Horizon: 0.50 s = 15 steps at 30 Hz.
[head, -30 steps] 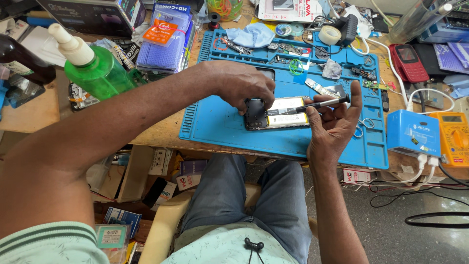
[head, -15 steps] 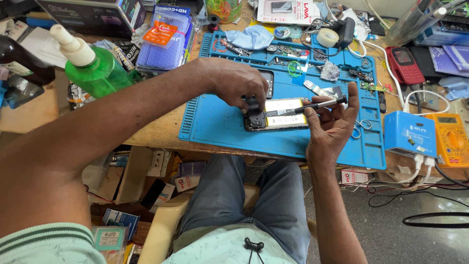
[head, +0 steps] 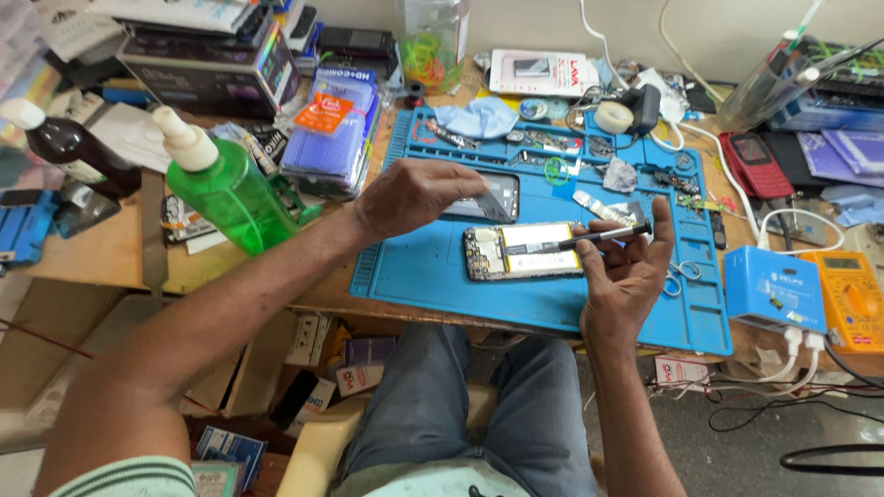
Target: The person disassembles a smartphone, removes the back cover and internal components, and uses a screwdriver and tweezers to manipulate the battery and connectors. They then handle a second phone, removing its back cover and battery.
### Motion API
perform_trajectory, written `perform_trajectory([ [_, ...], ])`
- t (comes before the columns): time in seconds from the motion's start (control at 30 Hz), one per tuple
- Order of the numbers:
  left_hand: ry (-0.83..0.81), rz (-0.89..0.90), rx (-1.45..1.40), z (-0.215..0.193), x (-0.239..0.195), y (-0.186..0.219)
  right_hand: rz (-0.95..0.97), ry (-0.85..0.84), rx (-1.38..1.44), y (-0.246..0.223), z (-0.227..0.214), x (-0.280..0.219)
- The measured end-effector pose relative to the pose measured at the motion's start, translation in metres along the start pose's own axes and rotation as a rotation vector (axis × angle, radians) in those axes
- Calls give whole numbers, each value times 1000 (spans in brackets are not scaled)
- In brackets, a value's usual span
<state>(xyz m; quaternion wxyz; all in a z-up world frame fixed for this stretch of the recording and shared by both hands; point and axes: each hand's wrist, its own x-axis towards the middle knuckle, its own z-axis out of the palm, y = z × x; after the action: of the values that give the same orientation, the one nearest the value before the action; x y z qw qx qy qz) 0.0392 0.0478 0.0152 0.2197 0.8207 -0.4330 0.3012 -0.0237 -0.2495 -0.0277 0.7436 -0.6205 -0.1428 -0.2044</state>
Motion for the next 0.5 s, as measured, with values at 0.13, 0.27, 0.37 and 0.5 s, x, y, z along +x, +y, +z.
perform_trajectory([
  [0.13,0,-127,-46,-12,1,-16,2,4,-31,-1,0,0],
  [0.27,-138,-215,-84,-5,-2,-34,-7,7,-37,-1,1,0],
  [0.37,-213,-319,-124,14,-3,-49,-6,6,-8,0,1,1],
  [0.5,-288,-466,-260,33,-2,-66,5,9,-18,-2,2,1],
])
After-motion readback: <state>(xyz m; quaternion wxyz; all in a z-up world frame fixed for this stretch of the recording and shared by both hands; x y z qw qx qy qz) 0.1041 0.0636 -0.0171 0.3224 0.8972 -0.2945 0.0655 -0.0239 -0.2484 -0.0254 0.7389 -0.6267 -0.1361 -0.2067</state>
